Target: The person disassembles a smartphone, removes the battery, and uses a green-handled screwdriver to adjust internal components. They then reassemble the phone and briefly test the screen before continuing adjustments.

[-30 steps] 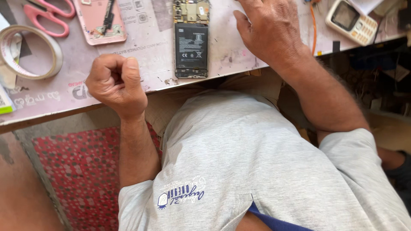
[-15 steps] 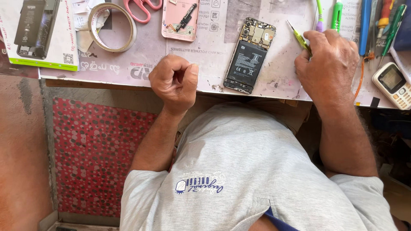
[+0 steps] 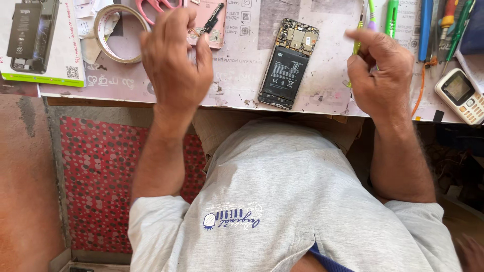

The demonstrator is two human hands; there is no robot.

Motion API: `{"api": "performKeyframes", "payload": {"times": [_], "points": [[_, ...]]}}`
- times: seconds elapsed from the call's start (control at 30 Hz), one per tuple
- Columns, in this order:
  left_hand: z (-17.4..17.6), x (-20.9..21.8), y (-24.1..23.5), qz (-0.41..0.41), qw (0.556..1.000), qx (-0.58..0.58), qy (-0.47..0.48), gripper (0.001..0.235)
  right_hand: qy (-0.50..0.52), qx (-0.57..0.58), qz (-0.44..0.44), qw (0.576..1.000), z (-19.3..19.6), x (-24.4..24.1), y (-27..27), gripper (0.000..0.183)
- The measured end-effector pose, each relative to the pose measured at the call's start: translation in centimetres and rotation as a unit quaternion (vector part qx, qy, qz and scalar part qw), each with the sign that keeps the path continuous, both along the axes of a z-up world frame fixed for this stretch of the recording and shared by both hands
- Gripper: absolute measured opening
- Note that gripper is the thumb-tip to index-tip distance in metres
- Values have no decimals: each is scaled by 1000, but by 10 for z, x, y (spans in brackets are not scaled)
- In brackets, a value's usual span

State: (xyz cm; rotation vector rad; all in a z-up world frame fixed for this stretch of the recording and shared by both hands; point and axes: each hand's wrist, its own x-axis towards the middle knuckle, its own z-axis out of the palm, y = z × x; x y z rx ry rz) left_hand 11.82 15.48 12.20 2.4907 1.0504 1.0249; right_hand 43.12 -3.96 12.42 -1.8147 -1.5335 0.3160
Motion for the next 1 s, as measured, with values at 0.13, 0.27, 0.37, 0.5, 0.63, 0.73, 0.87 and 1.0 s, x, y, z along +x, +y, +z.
{"api": "performKeyframes", "payload": {"times": [0.13, 0.27, 0.37, 0.5, 0.63, 0.73, 0.87, 1.0], "points": [[2, 6, 23, -24, 996, 36, 83, 31, 218, 54, 35, 974, -15, 8, 2, 41], [8, 23, 32, -26, 989, 33, 140, 27, 387, 94, 87, 913, -20, 0, 8, 46], [13, 34, 32, -6, 982, 17, 188, 26, 323, 117, 49, 938, -19, -11, 14, 31], [17, 42, 35, 13, 974, 1, 227, 24, 184, 154, 27, 971, -14, -13, 17, 26], [19, 45, 37, 26, 963, -15, 266, 25, 175, 159, 21, 971, -12, -13, 16, 24], [18, 49, 39, 34, 954, -36, 297, 24, 177, 156, 17, 972, -13, -14, 14, 23], [20, 50, 39, 39, 952, -35, 303, 21, 162, 154, 13, 975, -11, -15, 13, 23], [23, 52, 40, 42, 952, -53, 300, 28, 154, 148, 12, 977, -9, -16, 13, 22]]}}
